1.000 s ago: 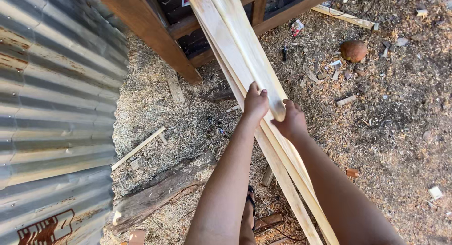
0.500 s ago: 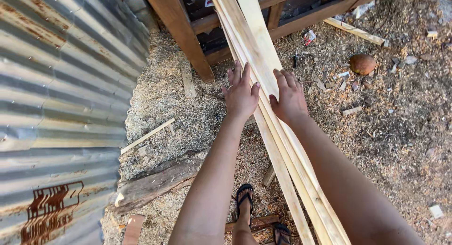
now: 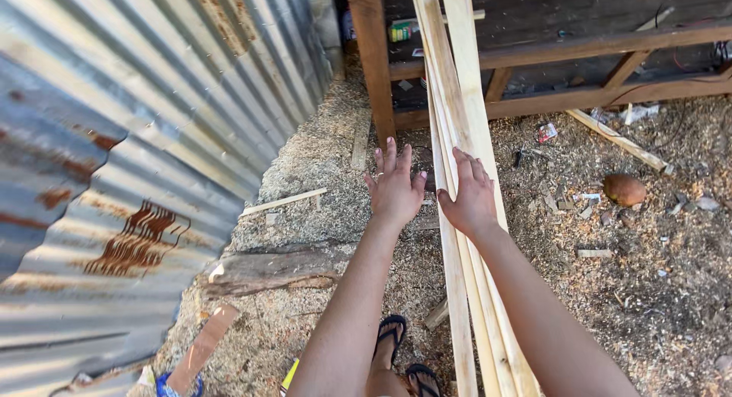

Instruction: The person gathers thin wooden strips from the ground and stacks them one at a time onto a growing pile beside a stack of lumber, occasionally picking up short offcut pieces and placing them with the stack. The strips are handled by hand with no tools.

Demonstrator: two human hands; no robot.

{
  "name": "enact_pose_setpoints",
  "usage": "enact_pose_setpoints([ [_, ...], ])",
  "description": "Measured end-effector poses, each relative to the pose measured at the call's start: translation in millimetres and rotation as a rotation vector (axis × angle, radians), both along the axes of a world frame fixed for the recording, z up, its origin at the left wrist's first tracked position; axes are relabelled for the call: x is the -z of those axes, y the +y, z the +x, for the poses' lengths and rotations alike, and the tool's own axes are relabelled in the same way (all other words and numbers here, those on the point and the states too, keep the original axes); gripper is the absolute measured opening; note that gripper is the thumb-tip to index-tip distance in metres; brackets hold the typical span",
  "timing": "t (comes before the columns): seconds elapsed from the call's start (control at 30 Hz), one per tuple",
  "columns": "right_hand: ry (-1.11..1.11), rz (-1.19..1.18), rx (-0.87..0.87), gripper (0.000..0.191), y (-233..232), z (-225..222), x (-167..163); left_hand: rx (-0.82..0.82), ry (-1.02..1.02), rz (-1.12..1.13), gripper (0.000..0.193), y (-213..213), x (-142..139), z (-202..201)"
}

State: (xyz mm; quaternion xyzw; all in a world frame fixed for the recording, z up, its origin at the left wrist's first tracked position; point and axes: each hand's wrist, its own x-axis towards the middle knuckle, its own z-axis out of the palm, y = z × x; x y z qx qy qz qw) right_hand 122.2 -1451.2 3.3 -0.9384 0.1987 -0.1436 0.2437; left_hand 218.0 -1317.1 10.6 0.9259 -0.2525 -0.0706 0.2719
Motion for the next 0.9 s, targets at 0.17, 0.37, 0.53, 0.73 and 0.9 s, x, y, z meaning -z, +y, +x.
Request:
enact_pose_setpoints([
  [0.17,-0.121,0.024,-0.096,0.092,26.3,-35.1,-31.1,-0.097,-0.012,-0.058,0.071,32.3,-31.6,-45.3],
  [0.37,-0.194,0.306,-0.130,0.081,83.7,-40.4,-55.1,-0.245,-0.116,-0.134,0.075,96.2,-63.4,-79.6],
  [0.53,-0.362,0.268,-0.322,0.073,157.6,-28.5,-43.8,-0.426,-0.080,-0.133,0.077,163.2,-74.0,-102.0],
  [0.73,-0.404,0.280,-0.593,0.064,270.0,6.8,-36.0,-0.642,-0.055,-0.189,0.077,276.0,-79.0,-105.2],
  [0.9,-0.371,0.334,-0.744,0.051,373.8,14.7,-41.6,-0.789,-0.042,-0.236,0.075,372.6,-73.2,-114.4],
])
